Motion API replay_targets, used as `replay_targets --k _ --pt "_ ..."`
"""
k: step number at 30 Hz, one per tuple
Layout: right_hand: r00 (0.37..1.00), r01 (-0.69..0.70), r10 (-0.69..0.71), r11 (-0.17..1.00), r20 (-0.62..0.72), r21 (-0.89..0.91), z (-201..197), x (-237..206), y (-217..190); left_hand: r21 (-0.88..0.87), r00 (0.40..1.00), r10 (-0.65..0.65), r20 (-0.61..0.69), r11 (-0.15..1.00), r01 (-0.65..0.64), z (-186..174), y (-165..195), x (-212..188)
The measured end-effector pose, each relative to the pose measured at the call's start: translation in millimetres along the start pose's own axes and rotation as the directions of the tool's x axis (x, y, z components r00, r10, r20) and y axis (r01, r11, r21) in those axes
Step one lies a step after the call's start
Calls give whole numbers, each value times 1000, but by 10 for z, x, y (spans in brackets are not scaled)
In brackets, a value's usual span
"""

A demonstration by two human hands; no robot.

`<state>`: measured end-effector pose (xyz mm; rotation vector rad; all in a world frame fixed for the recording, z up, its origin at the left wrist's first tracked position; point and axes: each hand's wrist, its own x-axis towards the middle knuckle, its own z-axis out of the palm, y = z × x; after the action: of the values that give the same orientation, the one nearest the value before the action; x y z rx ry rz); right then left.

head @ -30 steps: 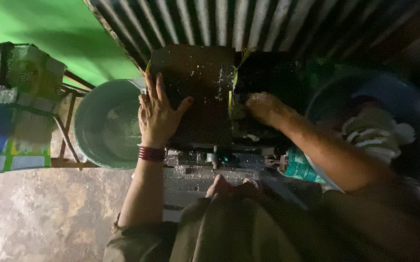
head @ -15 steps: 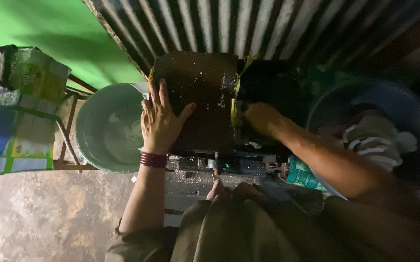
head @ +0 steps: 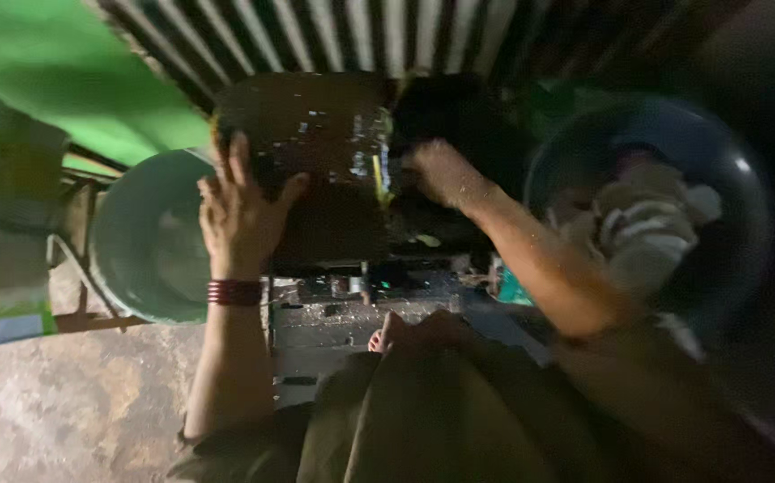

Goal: The person feeds white coconut pieces into a rotating grater using their right hand while holding a pink plastic spoon in their left hand. The grated coconut falls into a basin below.

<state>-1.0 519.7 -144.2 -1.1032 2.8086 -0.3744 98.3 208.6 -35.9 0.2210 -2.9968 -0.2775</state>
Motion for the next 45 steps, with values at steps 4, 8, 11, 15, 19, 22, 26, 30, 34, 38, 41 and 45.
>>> replay_targets --k 4,8,11,15,19,22,26,30,34,38,41,45 --pt "714 -42 526 691 -462 722 -178 -589 252 -104 998 17 -64 994 -24 52 -25 -42" --pt "591 -467 659 749 -465 470 -442 -1599 857 -129 997 31 -64 991 -39 82 -36 -57" --pt "594 -765 800 595 -89 248 -317 -2104 1113 -141 999 4 -50 990 -11 98 -34 -39" --pt "673 -736 733 652 97 182 109 -2114 1161 -110 999 -23 -29 994 20 130 -36 -24" --pt "703 -710 702 683 115 170 205 -2006 1212 -115 1000 -14 -15 993 12 154 -44 2" --pt "717 -696 685 693 131 185 133 -2075 1312 -124 999 -4 -38 992 -1 154 -43 13" --pt "739 -672 662 710 126 214 57 -2186 1361 -178 998 3 -60 984 -14 140 -29 16" --pt "766 -597 640 743 -59 302 -195 -2274 1304 -138 999 -36 -38 990 31 140 -3 27" --pt "808 -284 467 843 -360 457 -619 -2046 1102 -134 995 0 -98 991 -13 153 -2 52" --pt "887 -65 150 977 -436 204 -758 -1195 600 -158 994 20 -112 987 -38 161 -28 56" --pt "934 -265 195 940 -301 -213 -662 -461 74 -157 994 25 -107 987 -42 162 -41 52" --pt "981 -135 33 821 -190 -554 -638 -93 -433 -139 989 41 -139 988 -61 153 -34 51"
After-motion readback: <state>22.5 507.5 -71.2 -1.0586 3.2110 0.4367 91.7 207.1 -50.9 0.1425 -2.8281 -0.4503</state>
